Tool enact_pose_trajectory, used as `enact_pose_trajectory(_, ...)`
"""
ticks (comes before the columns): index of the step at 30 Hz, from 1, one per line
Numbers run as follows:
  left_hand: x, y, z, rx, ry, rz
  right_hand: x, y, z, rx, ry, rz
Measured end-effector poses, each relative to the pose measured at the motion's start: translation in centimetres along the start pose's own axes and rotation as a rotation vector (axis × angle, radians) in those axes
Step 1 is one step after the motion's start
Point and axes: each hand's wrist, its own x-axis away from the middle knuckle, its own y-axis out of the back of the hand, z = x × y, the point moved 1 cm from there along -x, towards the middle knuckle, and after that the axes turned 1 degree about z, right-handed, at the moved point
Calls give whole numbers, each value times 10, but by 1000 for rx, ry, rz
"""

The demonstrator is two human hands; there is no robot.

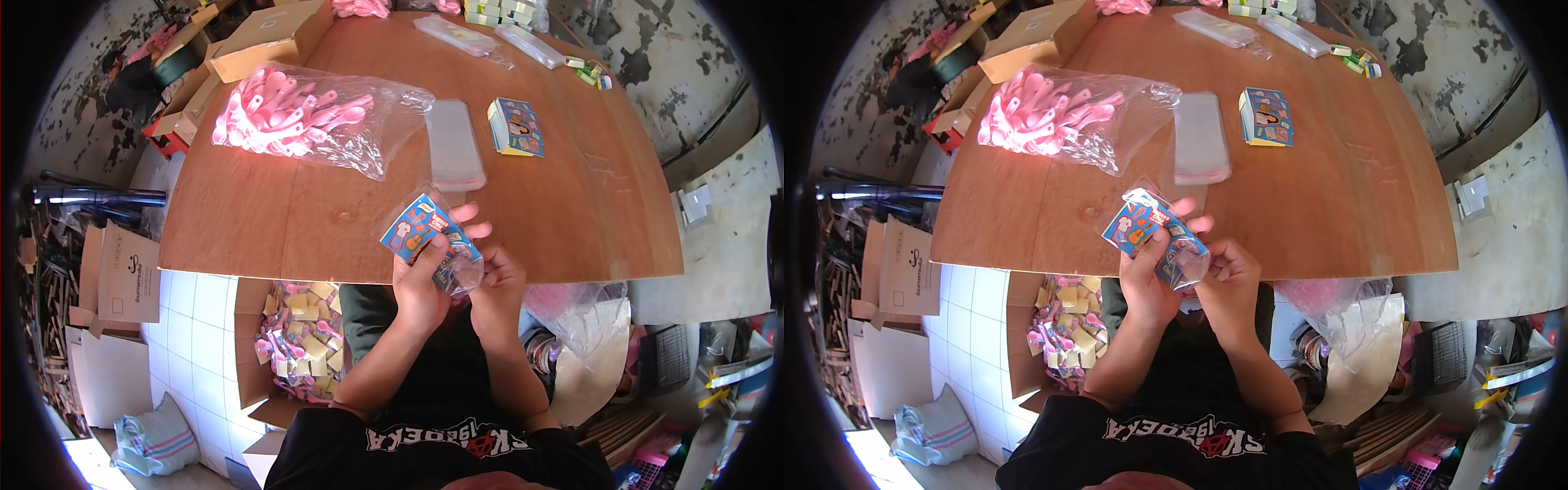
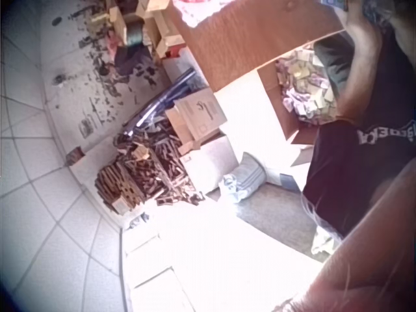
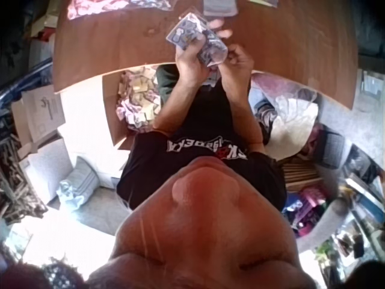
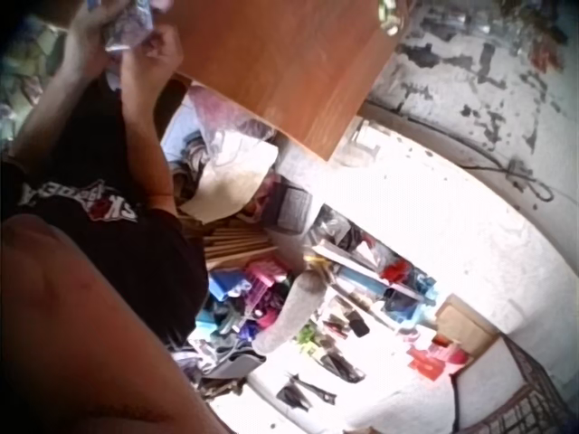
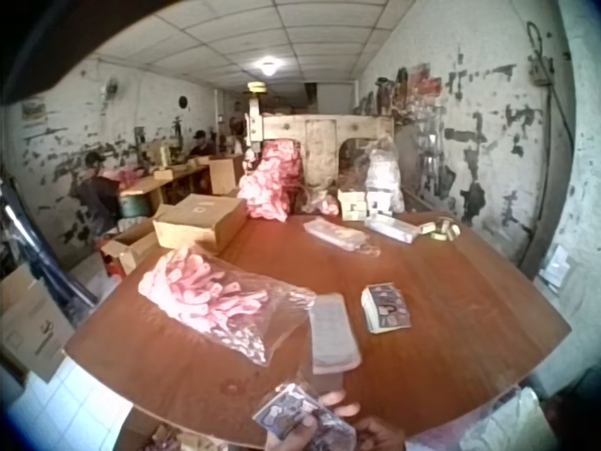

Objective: The person places a small yellow card and a pink plastic spoon into clear plastic bags at a table. They repeat this process multiple times, handling the items one at a time and arranging them inside the bags.

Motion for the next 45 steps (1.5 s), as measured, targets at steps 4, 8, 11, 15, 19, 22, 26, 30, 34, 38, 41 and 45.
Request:
enact_pose_trajectory(4, 3, 3, -4, 49, -8, 6, -3, -6, -5, 190, 140, 73)
enact_pose_trajectory(8, 2, 17, -11, 84, 34, -32, -1, -14, 3, 146, 71, 142)
enact_pose_trajectory(11, 2, 23, -15, 174, 57, -20, 0, -11, 2, 143, -54, 218)
enact_pose_trajectory(15, 5, 23, -18, 56, 30, -3, 1, -13, 3, 163, -220, 220)
enact_pose_trajectory(19, 6, 23, -23, 131, -32, -1, -3, -28, -4, 193, 36, 187)
enact_pose_trajectory(22, 3, 41, -34, 315, 24, -20, -11, -42, 21, 860, 687, 24)
enact_pose_trajectory(26, -7, 56, -68, 538, 53, 9, -22, -37, 46, 978, 1021, 546)
enact_pose_trajectory(30, -8, 72, -91, 556, -161, -162, -57, -37, 62, 801, 755, 633)
enact_pose_trajectory(34, -4, 75, -89, 457, -311, -234, -153, -52, 40, 1018, 733, 650)
enact_pose_trajectory(38, -2, 64, -74, 446, -213, -236, -220, -73, -12, 1119, 847, 717)
enact_pose_trajectory(41, -1, 58, -69, 381, -195, -299, -242, -94, -49, 1270, 867, 661)
enact_pose_trajectory(45, 1, 59, -73, 340, -204, -313, -254, -106, -65, 1440, 807, 561)
